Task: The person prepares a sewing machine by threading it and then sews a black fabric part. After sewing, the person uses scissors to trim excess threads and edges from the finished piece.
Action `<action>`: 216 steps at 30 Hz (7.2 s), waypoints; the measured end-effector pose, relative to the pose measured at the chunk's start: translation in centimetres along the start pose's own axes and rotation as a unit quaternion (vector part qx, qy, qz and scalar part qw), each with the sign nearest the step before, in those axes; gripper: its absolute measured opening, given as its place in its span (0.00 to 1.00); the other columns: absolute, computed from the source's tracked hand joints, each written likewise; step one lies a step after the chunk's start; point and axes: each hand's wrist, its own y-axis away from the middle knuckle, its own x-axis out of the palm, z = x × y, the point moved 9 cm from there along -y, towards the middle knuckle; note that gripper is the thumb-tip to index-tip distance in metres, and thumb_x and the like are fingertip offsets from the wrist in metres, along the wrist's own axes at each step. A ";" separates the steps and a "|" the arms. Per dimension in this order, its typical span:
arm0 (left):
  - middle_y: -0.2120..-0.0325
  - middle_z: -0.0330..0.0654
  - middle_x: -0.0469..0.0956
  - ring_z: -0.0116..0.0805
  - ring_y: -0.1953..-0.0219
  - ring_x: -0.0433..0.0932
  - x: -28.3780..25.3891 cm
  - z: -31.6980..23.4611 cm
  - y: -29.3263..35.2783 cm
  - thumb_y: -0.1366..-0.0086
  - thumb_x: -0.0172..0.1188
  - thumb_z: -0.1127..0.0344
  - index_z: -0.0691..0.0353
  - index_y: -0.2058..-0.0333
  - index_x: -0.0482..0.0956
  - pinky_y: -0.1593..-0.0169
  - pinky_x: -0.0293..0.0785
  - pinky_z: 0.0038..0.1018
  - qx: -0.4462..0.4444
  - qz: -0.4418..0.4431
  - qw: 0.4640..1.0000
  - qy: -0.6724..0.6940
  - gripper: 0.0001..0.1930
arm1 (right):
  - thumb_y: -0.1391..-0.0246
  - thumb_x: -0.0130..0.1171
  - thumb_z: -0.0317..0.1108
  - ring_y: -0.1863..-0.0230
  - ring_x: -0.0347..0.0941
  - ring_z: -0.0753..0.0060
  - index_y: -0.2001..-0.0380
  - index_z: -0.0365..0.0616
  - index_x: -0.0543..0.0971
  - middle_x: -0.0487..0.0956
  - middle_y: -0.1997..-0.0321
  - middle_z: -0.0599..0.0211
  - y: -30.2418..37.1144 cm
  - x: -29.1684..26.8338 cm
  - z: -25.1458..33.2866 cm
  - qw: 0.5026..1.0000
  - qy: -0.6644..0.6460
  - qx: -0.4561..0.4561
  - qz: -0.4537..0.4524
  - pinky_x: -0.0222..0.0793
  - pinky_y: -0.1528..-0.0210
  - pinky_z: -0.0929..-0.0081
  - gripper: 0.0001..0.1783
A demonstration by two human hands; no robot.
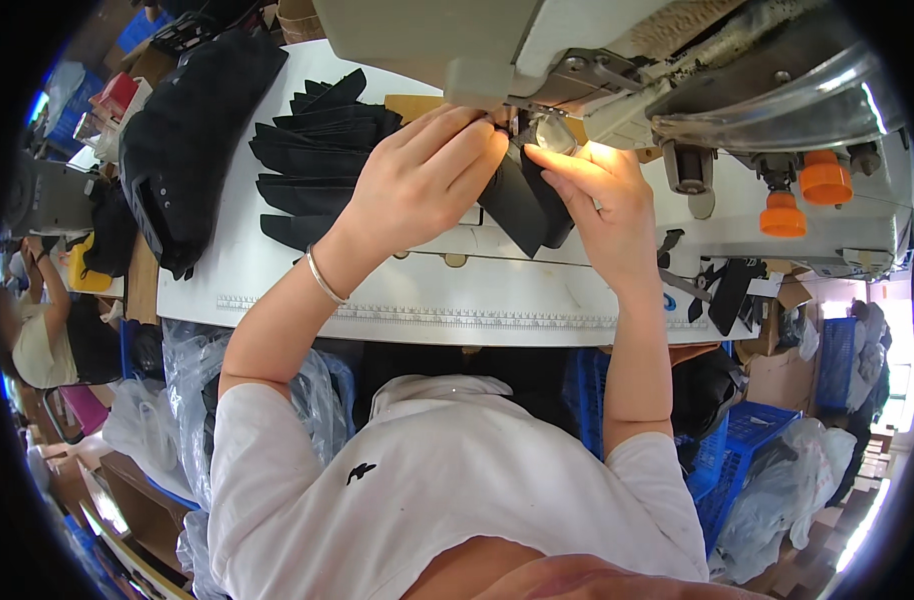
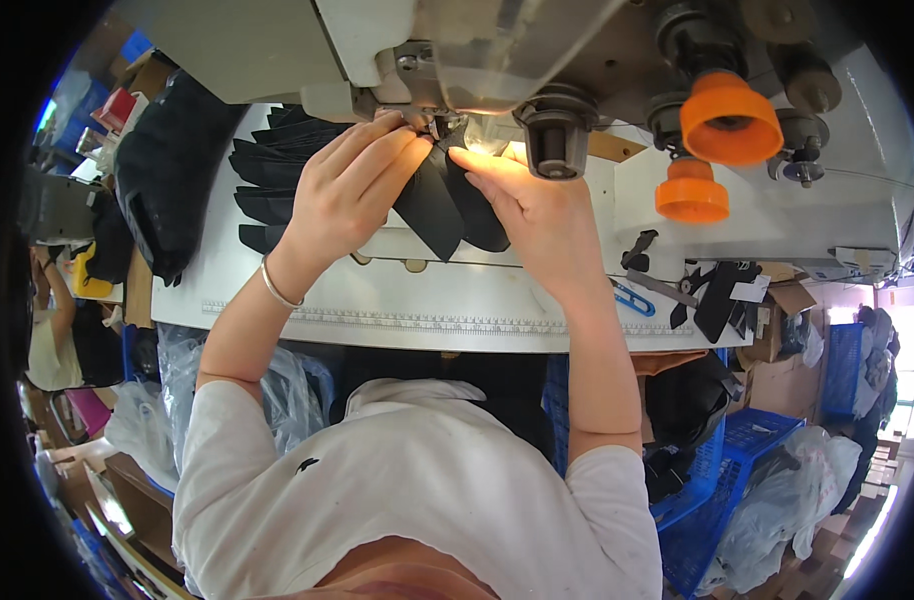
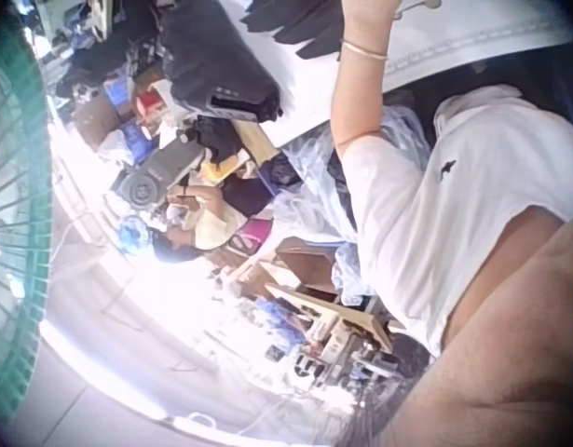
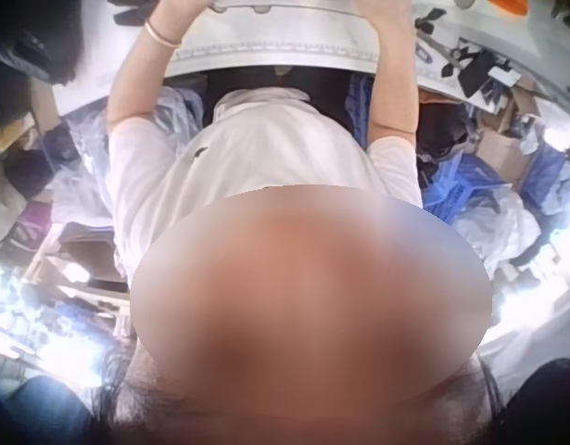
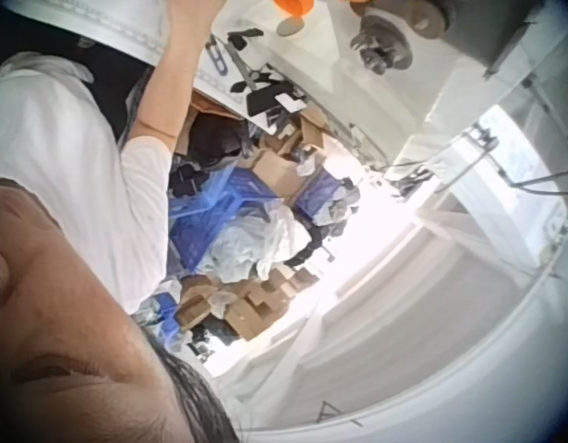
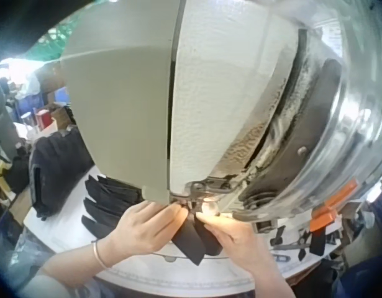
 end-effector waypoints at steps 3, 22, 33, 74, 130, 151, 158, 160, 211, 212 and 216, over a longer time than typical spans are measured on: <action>0.62 0.45 0.79 0.44 0.55 0.82 0.0 0.2 0.1 0.55 0.62 0.75 0.70 0.61 0.82 0.57 0.83 0.32 -0.002 0.002 1.000 0.006 0.18 | 0.42 0.63 0.30 0.76 0.67 0.69 0.51 0.50 0.85 0.73 0.78 0.62 0.1 0.0 0.3 1.000 0.019 -0.011 -0.015 0.65 0.70 0.72 0.15; 0.61 0.43 0.79 0.43 0.53 0.81 0.1 0.6 0.0 0.54 0.62 0.77 0.67 0.59 0.82 0.55 0.83 0.32 -0.044 0.032 0.998 0.023 0.19 | 0.44 0.63 0.31 0.64 0.65 0.67 0.53 0.54 0.87 0.69 0.74 0.71 0.6 0.3 0.1 0.999 0.014 -0.012 -0.047 0.65 0.59 0.71 0.15; 0.55 0.41 0.81 0.44 0.56 0.80 -1.2 2.1 1.2 0.56 0.67 0.70 0.59 0.56 0.84 0.50 0.79 0.41 -0.048 0.004 0.997 0.054 0.23 | 0.47 0.63 0.35 0.36 0.60 0.60 0.48 0.58 0.83 0.73 0.37 0.72 4.0 2.6 0.8 0.957 0.237 -0.083 -0.147 0.54 0.32 0.59 0.21; 0.56 0.35 0.77 0.42 0.48 0.74 1.3 -4.2 1.2 0.51 0.74 0.51 0.55 0.57 0.87 0.56 0.71 0.34 -0.206 -0.032 0.973 -0.096 0.24 | 0.53 0.64 0.27 0.58 0.73 0.55 0.61 0.40 0.81 0.80 0.60 0.58 -1.8 0.3 -9.4 0.998 0.020 -0.029 -0.059 0.68 0.54 0.65 0.13; 0.53 0.42 0.77 0.45 0.49 0.74 1.9 -5.1 0.7 0.46 0.67 0.63 0.65 0.56 0.84 0.45 0.73 0.43 -0.204 -0.013 0.966 -0.158 0.19 | 0.57 0.65 0.35 0.59 0.75 0.48 0.67 0.41 0.80 0.81 0.64 0.56 -1.3 -0.5 -11.5 0.988 0.138 -0.035 0.066 0.70 0.55 0.58 0.13; 0.59 0.48 0.79 0.44 0.53 0.80 1.6 -4.8 -0.7 0.49 0.60 0.77 0.72 0.60 0.82 0.47 0.80 0.36 -0.154 0.031 0.974 -0.162 0.15 | 0.61 0.67 0.27 0.61 0.74 0.53 0.63 0.42 0.78 0.76 0.62 0.61 0.3 -1.8 -1.7 0.946 0.256 -0.196 -0.020 0.73 0.63 0.58 0.17; 0.61 0.51 0.78 0.46 0.53 0.80 1.6 -4.0 -0.5 0.48 0.60 0.73 0.72 0.62 0.82 0.45 0.79 0.38 -0.118 0.003 0.983 -0.144 0.14 | 0.62 0.66 0.28 0.61 0.73 0.59 0.62 0.48 0.82 0.75 0.61 0.64 0.5 -1.3 -1.3 0.956 0.266 -0.124 -0.006 0.74 0.63 0.62 0.17; 0.61 0.49 0.79 0.45 0.53 0.80 1.4 -3.8 -0.5 0.48 0.60 0.74 0.72 0.61 0.82 0.46 0.79 0.37 -0.124 0.005 0.983 -0.134 0.14 | 0.61 0.65 0.28 0.62 0.73 0.61 0.60 0.51 0.83 0.75 0.62 0.66 0.7 -1.2 -0.6 0.955 0.268 -0.130 -0.009 0.73 0.63 0.63 0.19; 0.60 0.46 0.81 0.48 0.50 0.81 0.1 -1.5 0.6 0.53 0.64 0.79 0.68 0.62 0.80 0.42 0.80 0.43 -0.156 -0.058 0.985 0.035 0.16 | 0.47 0.64 0.23 0.64 0.75 0.83 0.65 0.34 0.83 0.83 0.68 0.71 1.0 1.7 -3.5 0.960 -0.220 0.113 0.133 0.71 0.59 0.82 0.06; 0.60 0.46 0.81 0.48 0.50 0.81 0.1 -1.5 0.6 0.53 0.64 0.79 0.68 0.62 0.80 0.42 0.79 0.43 -0.155 -0.061 0.985 0.035 0.16 | 0.46 0.63 0.23 0.65 0.76 0.83 0.64 0.35 0.84 0.84 0.68 0.70 1.1 1.8 -3.4 0.959 -0.225 0.111 0.129 0.71 0.59 0.82 0.06; 0.60 0.46 0.81 0.46 0.52 0.81 0.0 -1.4 0.7 0.54 0.63 0.79 0.69 0.61 0.81 0.44 0.81 0.41 -0.140 -0.070 0.987 0.026 0.17 | 0.44 0.62 0.25 0.65 0.78 0.84 0.62 0.39 0.85 0.85 0.67 0.69 1.2 1.9 -3.2 0.961 -0.234 0.105 0.108 0.72 0.59 0.82 0.07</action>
